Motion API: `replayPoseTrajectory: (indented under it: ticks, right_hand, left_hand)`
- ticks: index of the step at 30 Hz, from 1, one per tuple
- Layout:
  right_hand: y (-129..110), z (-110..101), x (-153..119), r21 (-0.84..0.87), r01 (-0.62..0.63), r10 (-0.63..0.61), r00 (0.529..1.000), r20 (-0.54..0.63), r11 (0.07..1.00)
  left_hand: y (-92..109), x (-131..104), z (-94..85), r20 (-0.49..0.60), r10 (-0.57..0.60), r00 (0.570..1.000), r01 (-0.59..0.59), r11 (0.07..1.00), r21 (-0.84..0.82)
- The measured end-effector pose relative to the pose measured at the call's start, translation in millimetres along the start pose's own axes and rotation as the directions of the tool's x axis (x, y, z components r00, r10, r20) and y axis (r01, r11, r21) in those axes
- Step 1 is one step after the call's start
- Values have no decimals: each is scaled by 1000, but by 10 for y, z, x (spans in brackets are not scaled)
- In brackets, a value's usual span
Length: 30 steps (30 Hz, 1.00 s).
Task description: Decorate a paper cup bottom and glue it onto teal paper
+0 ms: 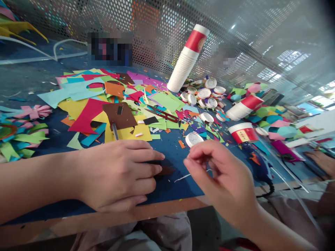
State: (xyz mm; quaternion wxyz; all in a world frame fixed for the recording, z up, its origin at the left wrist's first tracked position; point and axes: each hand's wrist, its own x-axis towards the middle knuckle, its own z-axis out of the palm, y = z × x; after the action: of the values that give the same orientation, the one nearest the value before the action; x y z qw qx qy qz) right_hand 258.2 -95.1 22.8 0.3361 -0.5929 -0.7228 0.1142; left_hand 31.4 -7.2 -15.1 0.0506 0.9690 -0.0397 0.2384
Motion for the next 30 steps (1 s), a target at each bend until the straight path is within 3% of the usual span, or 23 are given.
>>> replayPoseTrajectory:
  ticks: [3,7,14,18,24,27,30]
  right_hand:
    - [35,30,-168,-115,336,-346,935,-75,935]
    - [105,138,-371,-279,462,-494,868,-53,842]
    - [117,289,-518,-438,486,-533,846,20,756]
    - [116,329,-486,-434,477,-531,847,-3,764]
    - [111,329,-470,-423,459,-499,866,17,781]
    - [111,335,-469,-409,453,-480,876,43,792]
    - [111,316,-470,-392,453,-470,881,58,801]
  left_hand:
    - [21,5,4,-1,10,1000,-10,999,45]
    - [69,39,-35,45,38,998,-44,990,136]
    - [174,84,-46,35,28,999,-35,978,204]
    - [254,114,-34,56,-35,998,19,966,256]
    - [280,134,-46,83,5,997,-28,960,278]
    - [263,87,-44,52,-48,998,36,977,209]
    - [223,30,-27,-15,-171,985,171,975,140]
